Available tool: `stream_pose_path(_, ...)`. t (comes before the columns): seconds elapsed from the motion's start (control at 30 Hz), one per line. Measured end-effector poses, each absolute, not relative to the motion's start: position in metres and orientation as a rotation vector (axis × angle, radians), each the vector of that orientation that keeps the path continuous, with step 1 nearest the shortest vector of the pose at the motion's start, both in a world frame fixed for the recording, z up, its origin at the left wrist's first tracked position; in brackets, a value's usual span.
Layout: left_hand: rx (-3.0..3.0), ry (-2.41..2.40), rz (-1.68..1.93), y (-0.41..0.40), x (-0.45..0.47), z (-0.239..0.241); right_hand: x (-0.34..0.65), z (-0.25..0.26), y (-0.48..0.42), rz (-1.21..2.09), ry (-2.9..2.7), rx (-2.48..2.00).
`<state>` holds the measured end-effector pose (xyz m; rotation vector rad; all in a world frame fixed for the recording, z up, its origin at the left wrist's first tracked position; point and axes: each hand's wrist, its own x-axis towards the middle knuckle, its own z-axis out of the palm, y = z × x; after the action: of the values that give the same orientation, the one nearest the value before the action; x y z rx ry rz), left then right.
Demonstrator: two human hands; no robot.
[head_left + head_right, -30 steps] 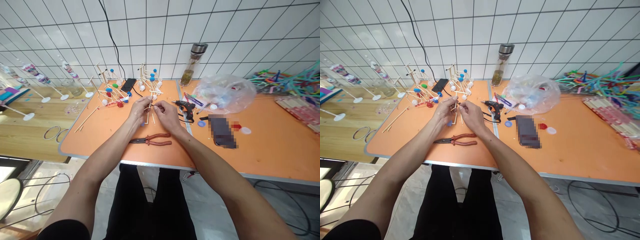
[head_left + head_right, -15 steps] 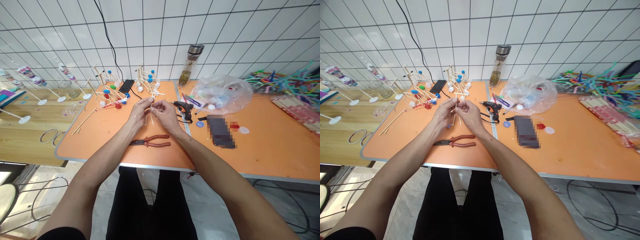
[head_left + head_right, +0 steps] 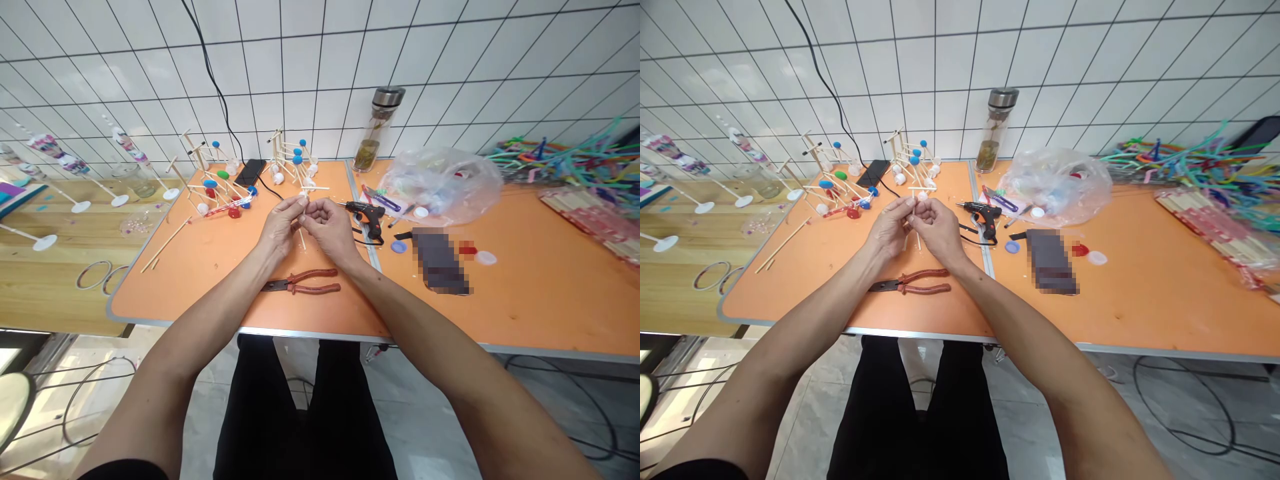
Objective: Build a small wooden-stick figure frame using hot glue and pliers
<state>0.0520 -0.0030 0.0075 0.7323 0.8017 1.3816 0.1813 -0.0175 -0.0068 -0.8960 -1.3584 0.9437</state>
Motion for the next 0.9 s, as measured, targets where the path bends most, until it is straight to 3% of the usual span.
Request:
stream_pose_path(0.47,0.819,0.955,1.394,-0.004,0.050,0.012,0.188,0.001,-0.016,0.792,-1.361,-0.997)
stream_pose_path(0.9,1.226,1.110,1.773,0.020,0.012,0.016,0.209,0.000,0.000,0.616,-1.399,-1.069)
